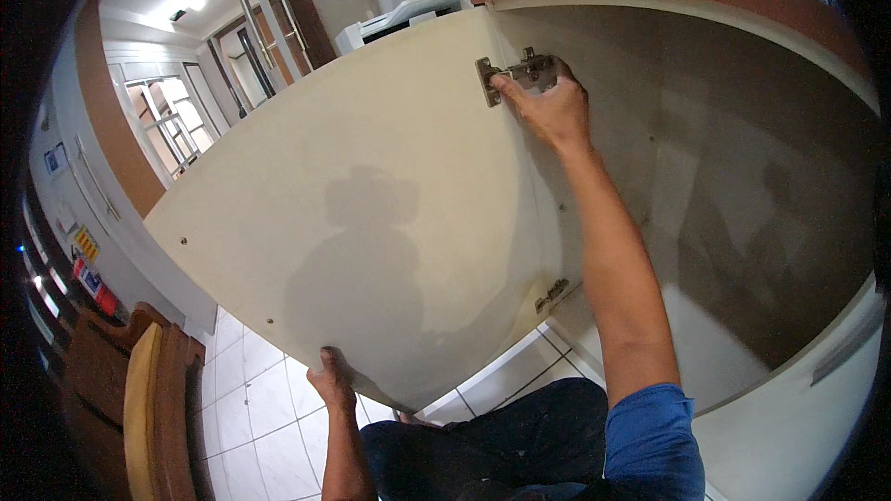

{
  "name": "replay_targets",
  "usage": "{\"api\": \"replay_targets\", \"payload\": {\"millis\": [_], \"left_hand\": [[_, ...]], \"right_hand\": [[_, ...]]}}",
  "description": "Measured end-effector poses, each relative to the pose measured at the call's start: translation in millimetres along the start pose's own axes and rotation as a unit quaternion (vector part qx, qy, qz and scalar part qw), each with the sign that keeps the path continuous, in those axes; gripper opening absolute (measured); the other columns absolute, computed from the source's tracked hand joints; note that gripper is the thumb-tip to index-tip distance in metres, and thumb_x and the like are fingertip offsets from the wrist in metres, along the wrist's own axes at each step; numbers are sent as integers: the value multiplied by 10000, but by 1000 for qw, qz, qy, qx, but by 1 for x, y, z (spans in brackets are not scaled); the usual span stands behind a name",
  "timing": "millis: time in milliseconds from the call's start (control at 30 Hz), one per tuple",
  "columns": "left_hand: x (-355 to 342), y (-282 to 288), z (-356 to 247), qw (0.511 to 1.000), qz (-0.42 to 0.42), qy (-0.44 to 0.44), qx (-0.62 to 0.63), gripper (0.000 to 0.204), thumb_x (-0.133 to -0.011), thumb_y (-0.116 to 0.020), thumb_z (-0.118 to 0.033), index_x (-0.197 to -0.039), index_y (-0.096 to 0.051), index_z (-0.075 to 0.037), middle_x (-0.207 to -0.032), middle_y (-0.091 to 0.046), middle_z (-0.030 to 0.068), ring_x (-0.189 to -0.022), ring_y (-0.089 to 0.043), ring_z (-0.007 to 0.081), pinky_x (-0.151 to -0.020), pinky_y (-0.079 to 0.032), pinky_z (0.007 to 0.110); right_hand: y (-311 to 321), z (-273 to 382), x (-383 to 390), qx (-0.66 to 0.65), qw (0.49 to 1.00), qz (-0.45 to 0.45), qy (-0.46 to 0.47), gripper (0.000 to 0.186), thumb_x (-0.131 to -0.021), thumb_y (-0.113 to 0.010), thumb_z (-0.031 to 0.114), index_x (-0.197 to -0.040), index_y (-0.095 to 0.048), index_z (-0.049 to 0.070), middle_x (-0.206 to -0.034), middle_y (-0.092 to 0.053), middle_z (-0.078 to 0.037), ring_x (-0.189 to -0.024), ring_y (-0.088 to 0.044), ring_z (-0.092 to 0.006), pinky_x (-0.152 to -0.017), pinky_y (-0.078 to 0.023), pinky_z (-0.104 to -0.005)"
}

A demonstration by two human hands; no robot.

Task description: The person sits on the floor and installs metal hinges onto a white cabinet door. They use a screwdriver to tighten screws into the hinge brackets, securing the door to the cabinet frame. The person adjusts the door alignment and tests the door's movement by opening and closing it.

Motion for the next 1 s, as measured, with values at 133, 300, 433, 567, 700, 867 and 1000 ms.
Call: {"api": "replay_targets", "payload": {"millis": [133,300,433,567,700,867,1000], "left_hand": [[-6,2,7,1000,-5,-4,19,598,-756,-716,-548,-944,-548,-5,-759,-527,4,-656,-494,123,-572,-402,280],[-16,14,21,1000,-17,11,16,561,-777,-705,-525,-929,-545,-10,-743,-519,-2,-623,-484,122,-545,-387,276],[-5,-2,4,1000,6,-17,21,530,-793,-695,-507,-917,-543,-15,-728,-508,-4,-605,-473,115,-525,-374,272],[-1,-2,6,1000,6,-10,25,538,-781,-697,-533,-887,-541,-30,-711,-496,-4,-598,-465,108,-511,-365,269],[-10,3,3,1000,5,-14,7,597,-744,-702,-591,-875,-538,-32,-706,-491,-2,-600,-463,109,-508,-361,274],[-8,-3,2,1000,25,14,4,699,-712,-668,-677,-887,-532,-14,-712,-496,7,-609,-465,117,-518,-366,285],[-16,3,-5,1000,-8,-16,-16,734,-730,-623,-704,-907,-520,0,-729,-504,20,-619,-467,120,-524,-370,287]], "right_hand": [[-1,-1,3,-40,999,-3,-10,638,-634,-804,496,-997,-626,3,-938,-674,-192,-871,-660,-310,-797,-502,-380],[-4,2,3,-37,998,25,-34,583,-652,-806,459,-976,-626,8,-896,-680,-172,-837,-666,-302,-771,-508,-373],[0,1,4,-84,995,-38,28,549,-660,-804,448,-944,-624,14,-857,-679,-169,-811,-668,-303,-752,-511,-375],[-7,-11,4,-68,997,-33,27,537,-664,-802,446,-927,-620,16,-840,-676,-168,-799,-666,-300,-741,-510,-377],[-4,2,5,-72,997,-16,-1,534,-676,-799,446,-919,-616,8,-835,-671,-154,-778,-662,-277,-736,-510,-374],[6,-6,24,-136,981,-137,-17,544,-705,-793,415,-1011,-625,-2,-853,-665,-139,-767,-650,-242,-736,-507,-344],[0,-9,18,-173,983,-58,12,487,-791,-724,326,-1167,-602,41,-948,-668,-159,-848,-650,-236,-790,-501,-336]]}}
Point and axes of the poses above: each hand's wrist, its own x-axis away from the middle knuckle, its own y-axis out of the back of the hand, z = x × y, the point moved 8 cm from there along -x, towards the middle knuckle
